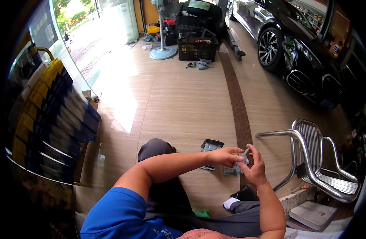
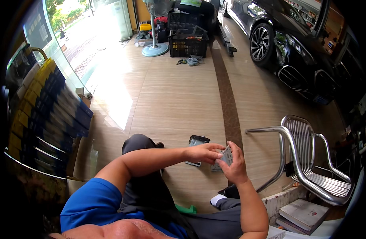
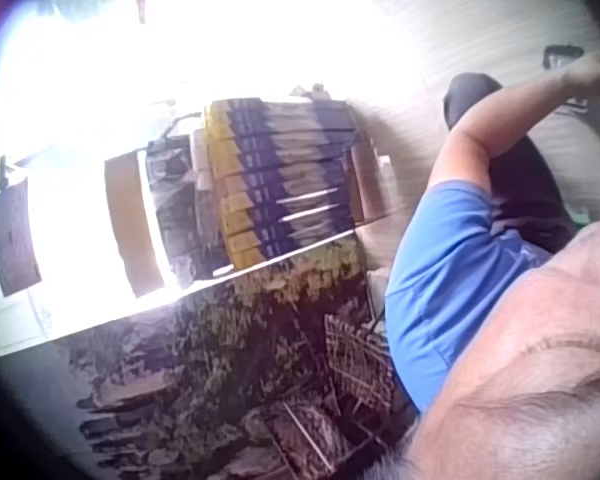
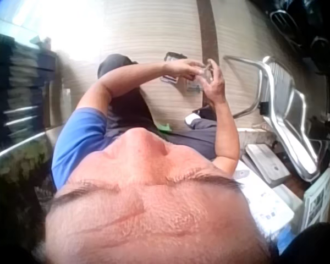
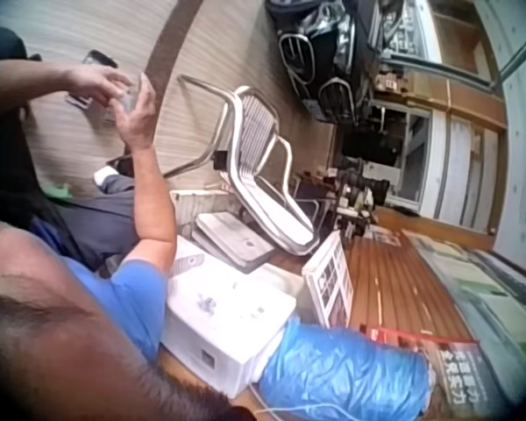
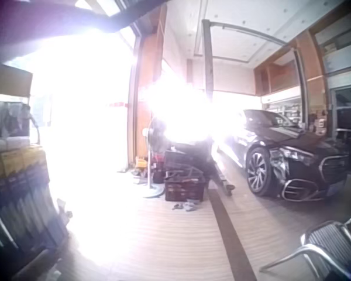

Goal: The person picks up a perforated metal plate from a disassembled electronic device on the floor, then turns, aligns, and handles the metal piece with both hands.

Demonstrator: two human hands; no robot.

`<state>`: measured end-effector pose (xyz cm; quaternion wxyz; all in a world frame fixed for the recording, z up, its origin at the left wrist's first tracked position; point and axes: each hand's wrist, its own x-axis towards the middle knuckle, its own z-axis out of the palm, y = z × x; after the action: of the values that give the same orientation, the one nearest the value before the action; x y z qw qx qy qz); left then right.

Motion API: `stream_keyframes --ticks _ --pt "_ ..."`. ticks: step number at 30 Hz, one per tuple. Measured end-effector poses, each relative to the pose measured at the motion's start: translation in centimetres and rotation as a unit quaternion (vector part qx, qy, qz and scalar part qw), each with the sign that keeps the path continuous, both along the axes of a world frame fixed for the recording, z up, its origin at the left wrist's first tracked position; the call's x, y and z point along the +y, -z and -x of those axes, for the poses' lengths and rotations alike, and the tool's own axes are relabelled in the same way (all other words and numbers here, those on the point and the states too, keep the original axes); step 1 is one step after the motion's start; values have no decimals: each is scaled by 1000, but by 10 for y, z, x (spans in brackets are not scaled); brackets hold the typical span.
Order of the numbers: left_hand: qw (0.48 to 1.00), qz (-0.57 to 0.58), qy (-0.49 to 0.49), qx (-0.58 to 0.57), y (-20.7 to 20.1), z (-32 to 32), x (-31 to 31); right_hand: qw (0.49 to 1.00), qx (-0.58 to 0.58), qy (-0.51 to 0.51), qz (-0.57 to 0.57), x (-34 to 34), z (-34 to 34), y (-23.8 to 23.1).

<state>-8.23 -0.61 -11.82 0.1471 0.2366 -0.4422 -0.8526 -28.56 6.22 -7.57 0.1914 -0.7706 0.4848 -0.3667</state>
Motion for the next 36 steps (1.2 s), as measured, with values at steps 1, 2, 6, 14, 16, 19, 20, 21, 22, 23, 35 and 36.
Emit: stream_keyframes --ticks 1,2,6,14,16,19,20,21,22,23,35,36 --pt "1000 -1 -2 -1 1 0 0 1000 4 -8 1 0 0 1" --pt "1000 4 4 1 2 0 0 1000 8 -15 2 0 0 2" --pt "1000 15 9 18 8 1 -1 1000 -11 -12 -18 1 -3 -2" --pt "999 -13 -8 36 1 2 -1 977 -148 54 -141 -2 -1 3" --pt "999 -18 -4 35 0 2 -1 970 -177 59 -155 -2 0 4" --pt "998 -11 2 54 0 2 1 955 -226 67 -179 -3 3 5" --pt "998 4 10 61 3 2 2 948 -248 70 -188 -3 3 5" --pt "997 19 18 69 6 3 2 948 -248 69 -189 -3 2 5" --pt "997 18 17 68 9 4 2 947 -248 74 -191 -3 2 4" --pt "996 17 23 81 11 5 2 946 -248 78 -192 -2 2 4" --pt "937 334 -27 -99 6 9 7 964 -231 75 -111 -6 8 3" --pt "916 377 -34 -136 3 9 7 964 -230 74 -112 -5 10 4"
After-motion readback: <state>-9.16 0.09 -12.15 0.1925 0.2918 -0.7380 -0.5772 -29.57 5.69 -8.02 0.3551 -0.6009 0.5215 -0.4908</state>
